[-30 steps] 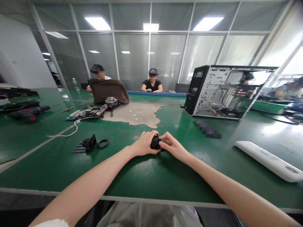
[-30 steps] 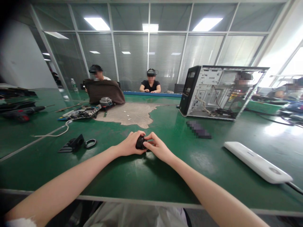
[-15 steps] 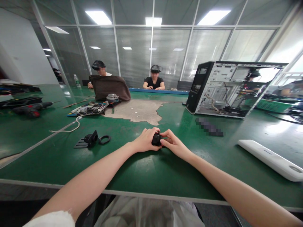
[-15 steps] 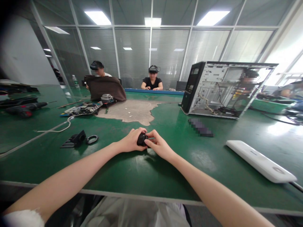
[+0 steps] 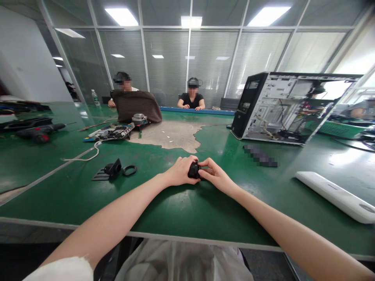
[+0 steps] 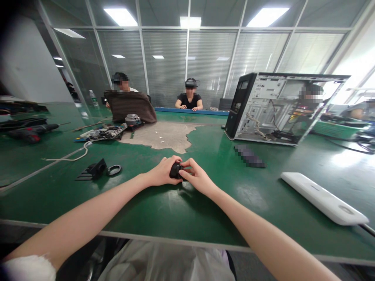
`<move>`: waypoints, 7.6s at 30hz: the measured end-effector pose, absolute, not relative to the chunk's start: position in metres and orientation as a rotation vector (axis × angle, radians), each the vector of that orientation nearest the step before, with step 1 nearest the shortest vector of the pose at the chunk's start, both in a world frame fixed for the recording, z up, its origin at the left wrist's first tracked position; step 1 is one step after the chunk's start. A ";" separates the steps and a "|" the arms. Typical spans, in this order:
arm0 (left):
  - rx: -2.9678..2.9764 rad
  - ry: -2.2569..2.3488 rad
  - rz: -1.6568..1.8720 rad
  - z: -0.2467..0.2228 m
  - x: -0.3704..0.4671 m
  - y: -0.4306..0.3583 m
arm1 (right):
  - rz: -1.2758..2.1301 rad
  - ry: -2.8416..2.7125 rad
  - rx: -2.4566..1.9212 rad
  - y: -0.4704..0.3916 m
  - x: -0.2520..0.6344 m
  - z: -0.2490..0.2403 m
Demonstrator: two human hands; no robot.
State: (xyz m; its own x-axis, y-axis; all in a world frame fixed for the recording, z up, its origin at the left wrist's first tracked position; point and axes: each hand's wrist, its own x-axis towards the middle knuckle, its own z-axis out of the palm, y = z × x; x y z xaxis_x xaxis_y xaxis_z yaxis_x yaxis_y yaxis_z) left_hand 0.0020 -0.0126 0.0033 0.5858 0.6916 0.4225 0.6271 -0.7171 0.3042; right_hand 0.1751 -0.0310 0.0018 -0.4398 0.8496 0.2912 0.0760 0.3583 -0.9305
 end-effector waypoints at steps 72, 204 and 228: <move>2.694 1.129 0.812 0.003 0.002 -0.013 | 1.116 -1.841 -0.786 -0.027 0.175 -0.002; 2.695 1.129 0.789 0.009 0.002 -0.016 | 1.234 -1.709 -0.870 -0.021 0.172 -0.004; 2.662 1.168 0.764 0.010 0.004 -0.018 | 1.240 -1.771 -0.744 -0.023 0.178 -0.003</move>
